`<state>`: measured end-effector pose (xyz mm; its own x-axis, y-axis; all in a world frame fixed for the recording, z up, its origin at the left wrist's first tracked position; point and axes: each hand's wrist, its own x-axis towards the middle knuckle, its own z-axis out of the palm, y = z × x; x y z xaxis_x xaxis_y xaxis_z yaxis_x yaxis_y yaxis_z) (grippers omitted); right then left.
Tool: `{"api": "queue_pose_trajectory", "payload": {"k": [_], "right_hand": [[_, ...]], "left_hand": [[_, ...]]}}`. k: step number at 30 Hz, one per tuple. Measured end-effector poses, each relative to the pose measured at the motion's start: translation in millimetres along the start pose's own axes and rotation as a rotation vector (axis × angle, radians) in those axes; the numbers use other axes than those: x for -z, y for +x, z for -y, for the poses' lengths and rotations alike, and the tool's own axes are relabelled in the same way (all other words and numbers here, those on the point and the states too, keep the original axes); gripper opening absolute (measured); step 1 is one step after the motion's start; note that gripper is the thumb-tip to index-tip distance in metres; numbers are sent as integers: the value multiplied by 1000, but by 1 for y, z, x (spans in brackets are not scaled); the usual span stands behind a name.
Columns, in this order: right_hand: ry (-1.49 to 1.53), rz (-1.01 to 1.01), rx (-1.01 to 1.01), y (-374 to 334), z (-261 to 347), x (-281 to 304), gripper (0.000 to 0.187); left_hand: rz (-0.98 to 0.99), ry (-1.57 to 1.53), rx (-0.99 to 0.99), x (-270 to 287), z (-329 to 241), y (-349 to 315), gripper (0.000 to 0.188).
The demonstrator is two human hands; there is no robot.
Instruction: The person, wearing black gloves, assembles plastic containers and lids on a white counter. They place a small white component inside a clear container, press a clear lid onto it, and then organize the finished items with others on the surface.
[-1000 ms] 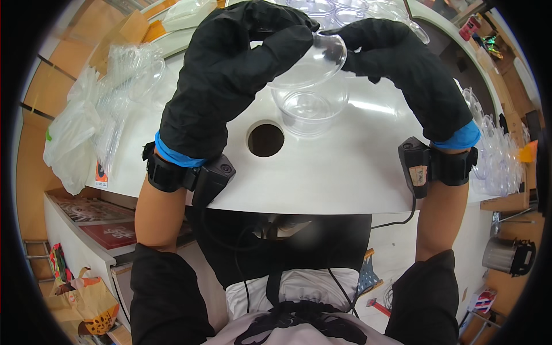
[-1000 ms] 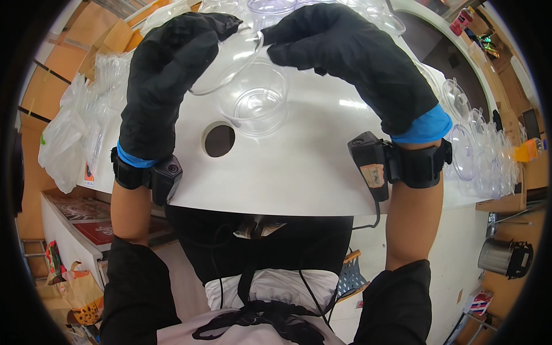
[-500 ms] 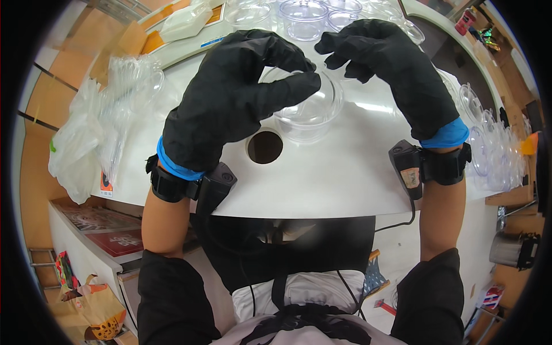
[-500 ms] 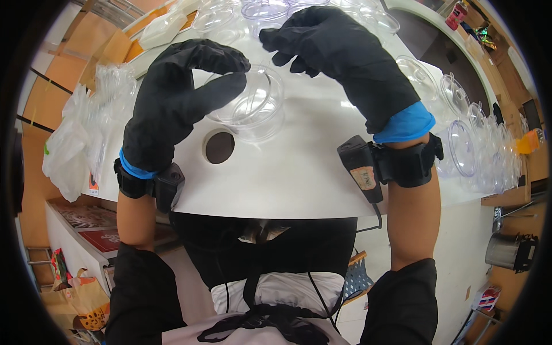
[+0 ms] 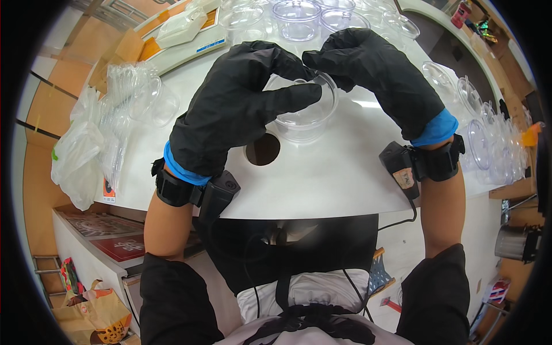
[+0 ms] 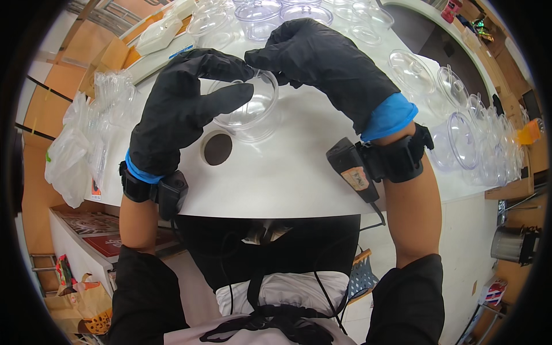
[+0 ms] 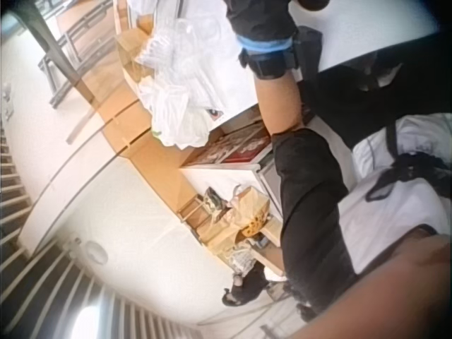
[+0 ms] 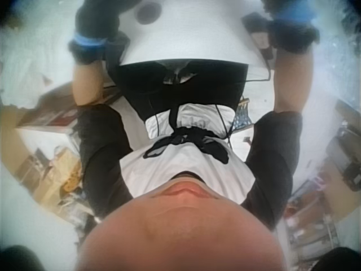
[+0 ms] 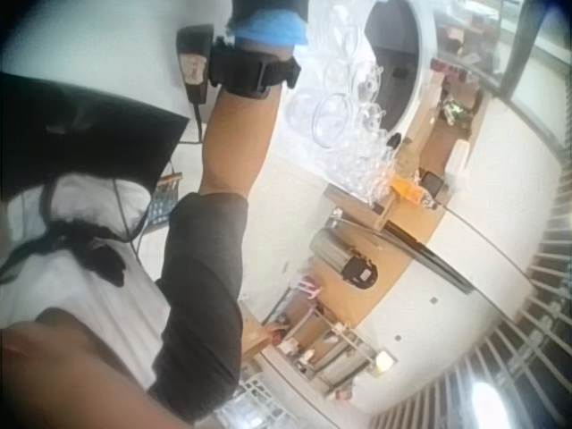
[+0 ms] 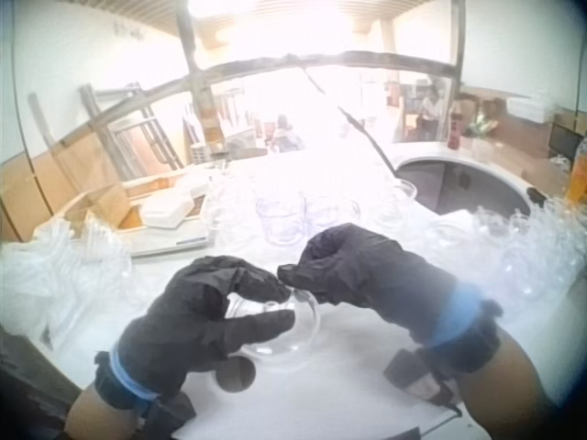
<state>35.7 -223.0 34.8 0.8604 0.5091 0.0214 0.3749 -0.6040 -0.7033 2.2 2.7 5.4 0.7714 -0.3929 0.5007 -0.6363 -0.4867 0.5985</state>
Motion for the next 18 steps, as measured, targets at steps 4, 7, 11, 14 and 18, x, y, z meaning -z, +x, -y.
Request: {"api": "queue_pose_trajectory", "payload": {"k": [4,7,11,14,18], "right_hand": [[12,-14,45,6,-10,-5,35],[30,-61,178,6,-18,-4,35],[50,-257,96,18,-11,-10,34],[19,-422,203,17,-12,0,36],[-364,-484,767,6,2,-28,67]], "left_hand": [[30,-30,118,2,-9,-1,30],[38,-26,208,1,-11,1,29],[10,57,76,3,0,-1,27],[-222,-211,-41,8,-4,6,26],[-570,-126,-83,24,5,5,21]]}}
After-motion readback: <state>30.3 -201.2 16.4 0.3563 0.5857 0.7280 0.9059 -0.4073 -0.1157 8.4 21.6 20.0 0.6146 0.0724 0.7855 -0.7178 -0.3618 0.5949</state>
